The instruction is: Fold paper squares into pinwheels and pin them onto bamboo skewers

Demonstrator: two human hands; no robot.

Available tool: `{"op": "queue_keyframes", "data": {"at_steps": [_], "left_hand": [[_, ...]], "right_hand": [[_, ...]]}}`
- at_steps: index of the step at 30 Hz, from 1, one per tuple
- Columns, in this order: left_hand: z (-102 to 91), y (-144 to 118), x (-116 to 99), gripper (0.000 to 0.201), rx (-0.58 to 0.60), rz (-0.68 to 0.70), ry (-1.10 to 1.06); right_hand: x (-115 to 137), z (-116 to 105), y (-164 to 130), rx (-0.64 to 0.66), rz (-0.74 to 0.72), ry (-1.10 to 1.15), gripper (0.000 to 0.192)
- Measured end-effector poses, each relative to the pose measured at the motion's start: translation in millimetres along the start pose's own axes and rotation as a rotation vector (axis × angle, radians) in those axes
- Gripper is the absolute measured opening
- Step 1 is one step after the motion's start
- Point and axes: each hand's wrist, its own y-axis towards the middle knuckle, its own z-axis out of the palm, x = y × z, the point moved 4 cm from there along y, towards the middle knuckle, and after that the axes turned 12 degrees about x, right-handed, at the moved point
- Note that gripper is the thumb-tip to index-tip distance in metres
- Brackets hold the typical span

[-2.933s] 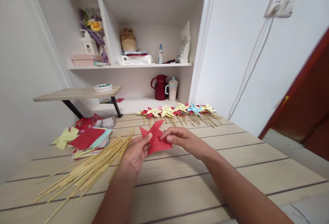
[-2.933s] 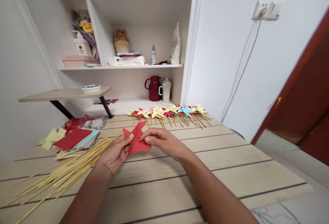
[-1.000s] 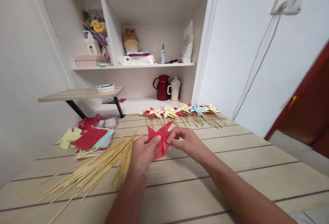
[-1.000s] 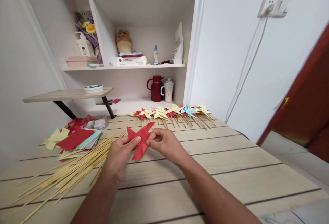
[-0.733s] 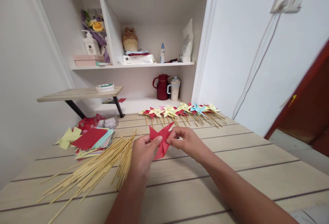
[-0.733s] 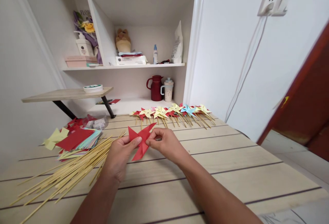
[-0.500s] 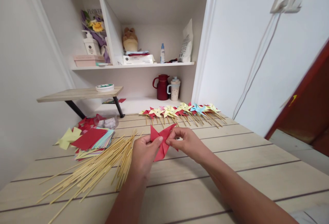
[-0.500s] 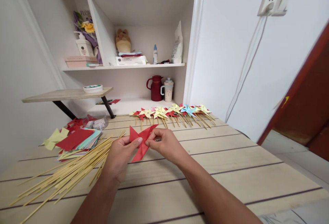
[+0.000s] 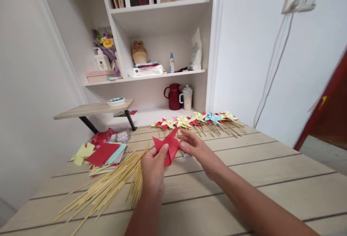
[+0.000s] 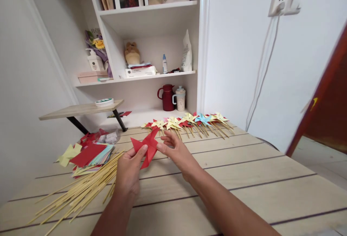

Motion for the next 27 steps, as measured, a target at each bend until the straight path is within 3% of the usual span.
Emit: {"op": "queue_keyframes", "data": {"at_steps": [4, 8, 16, 22, 27], "left_hand": [[0.7, 1.4, 3.3, 0.035, 0.019, 0.003, 0.014], [3.0, 1.4, 5.9, 0.037, 0.059, -0.007, 0.018], [10.1, -4.1, 5.1, 0.032, 0.090, -0.008, 0.050], [15.5, -8.9, 5.0, 0.034, 0.110, -0.039, 0.041], [15.3, -4.8, 9.2, 0.040, 0.227, -0.085, 0.047]], "right_hand": [[0.5, 10.2, 0.6, 0.077, -0.016, 0.018, 0.045], [2.2, 4.9, 2.1, -0.006, -0.034, -0.049, 0.028], [5.4, 7.6, 2.8, 0.078, -0.094, -0.030, 0.021], [6.5, 6.4, 1.9, 0.079, -0.035, -0.121, 0.029], [6.8, -1.1, 3.7, 0.082, -0.014, -0.175, 0.026]]}}
